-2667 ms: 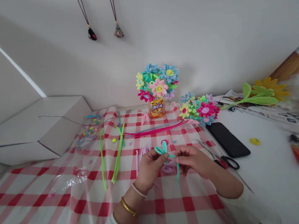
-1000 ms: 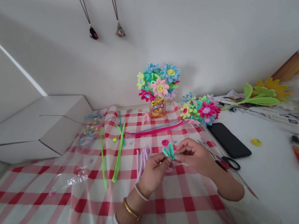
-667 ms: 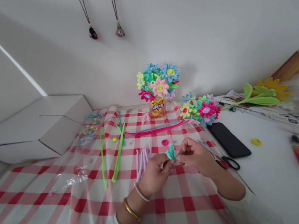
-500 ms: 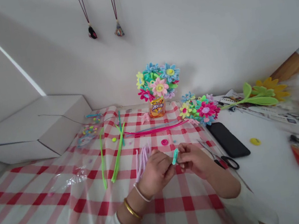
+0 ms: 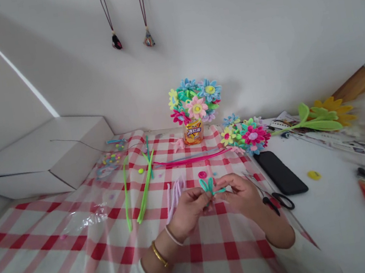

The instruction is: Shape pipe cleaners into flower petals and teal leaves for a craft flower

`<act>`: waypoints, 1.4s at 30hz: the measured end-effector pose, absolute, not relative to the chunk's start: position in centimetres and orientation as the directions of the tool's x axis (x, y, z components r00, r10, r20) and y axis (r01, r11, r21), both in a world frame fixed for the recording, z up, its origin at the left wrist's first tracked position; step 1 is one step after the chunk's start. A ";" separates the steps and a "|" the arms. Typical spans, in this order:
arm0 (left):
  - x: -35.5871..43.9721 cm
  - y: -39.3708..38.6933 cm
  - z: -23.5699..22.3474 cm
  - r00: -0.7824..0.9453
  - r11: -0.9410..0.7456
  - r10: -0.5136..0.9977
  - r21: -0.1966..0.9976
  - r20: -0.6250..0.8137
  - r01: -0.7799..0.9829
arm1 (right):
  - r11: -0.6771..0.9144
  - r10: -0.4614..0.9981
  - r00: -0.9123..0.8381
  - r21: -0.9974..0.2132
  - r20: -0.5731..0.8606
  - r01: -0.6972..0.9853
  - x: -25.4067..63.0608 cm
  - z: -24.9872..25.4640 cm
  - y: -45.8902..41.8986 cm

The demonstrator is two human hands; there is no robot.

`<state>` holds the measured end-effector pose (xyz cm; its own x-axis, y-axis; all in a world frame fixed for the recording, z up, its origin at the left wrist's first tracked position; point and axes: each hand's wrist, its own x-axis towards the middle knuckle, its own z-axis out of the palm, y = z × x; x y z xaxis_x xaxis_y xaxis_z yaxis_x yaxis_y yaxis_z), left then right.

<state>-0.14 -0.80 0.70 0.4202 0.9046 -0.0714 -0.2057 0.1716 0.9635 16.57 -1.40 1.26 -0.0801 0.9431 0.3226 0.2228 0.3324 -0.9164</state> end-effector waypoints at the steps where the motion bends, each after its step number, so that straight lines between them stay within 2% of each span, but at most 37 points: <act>1: -0.2 -0.9 0.7 0.404 0.067 0.915 0.987 -0.001 -0.148 | 0.275 0.961 -0.058 -0.950 0.269 0.149 16.5 1.3 -1.4; 4: -0.5 -1.1 1.0 0.362 -0.274 0.899 0.962 0.248 0.021 | 0.098 0.994 -0.048 -0.992 0.102 -0.085 16.2 1.6 -1.3; 6: -0.5 -1.2 1.0 0.361 -0.367 0.876 0.927 0.319 0.071 | 0.030 0.997 -0.065 -0.985 0.041 -0.172 16.0 1.5 -1.2; 8: -0.4 -1.1 0.7 0.363 -0.298 0.891 0.954 0.272 0.017 | 0.006 0.997 -0.077 -0.974 0.024 -0.227 16.0 1.3 -1.1; 11: 0.0 -0.8 0.0 0.322 -0.058 0.939 0.980 0.117 -0.189 | 0.004 0.996 -0.088 -0.961 0.029 -0.278 15.8 0.9 -1.0; 14: 0.4 -0.6 -0.7 0.270 0.009 0.960 0.953 0.077 -0.304 | 0.009 0.995 -0.098 -0.967 0.035 -0.256 15.5 0.9 -1.1; 18: 0.4 -0.5 -1.0 0.300 -0.080 0.942 0.970 0.150 -0.231 | 0.017 0.988 -0.144 -0.977 0.049 -0.213 15.1 1.2 -1.3; 23: 0.0 -0.7 -0.6 0.277 -0.402 0.873 0.914 0.401 -0.057 | 0.013 0.989 -0.137 -0.965 0.051 -0.263 14.9 1.0 -1.4; 26: -0.1 -0.7 -0.3 0.238 -0.478 0.853 0.879 0.464 -0.001 | 0.032 0.992 -0.108 -0.972 0.058 -0.232 14.8 0.9 -1.4; 29: 0.0 -0.7 -0.3 0.250 -0.430 0.872 0.902 0.421 -0.018 | 0.084 0.989 -0.103 -0.982 0.102 -0.169 14.8 0.9 -1.5; 35: 0.4 -0.5 -0.8 0.324 -0.194 0.917 0.970 0.232 -0.145 | 0.205 0.971 -0.121 -0.978 0.207 -0.027 15.0 0.8 -1.5; 42: 0.0 0.0 -0.5 0.332 0.001 0.943 0.994 0.036 -0.113 | 0.208 0.975 -0.112 -0.967 0.193 0.146 15.2 1.1 -1.4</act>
<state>0.01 -0.03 -0.51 0.3316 0.9427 0.0365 -0.1126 0.0011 0.9936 15.19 -1.38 1.08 -0.1125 0.9747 0.1929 0.1457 0.2083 -0.9672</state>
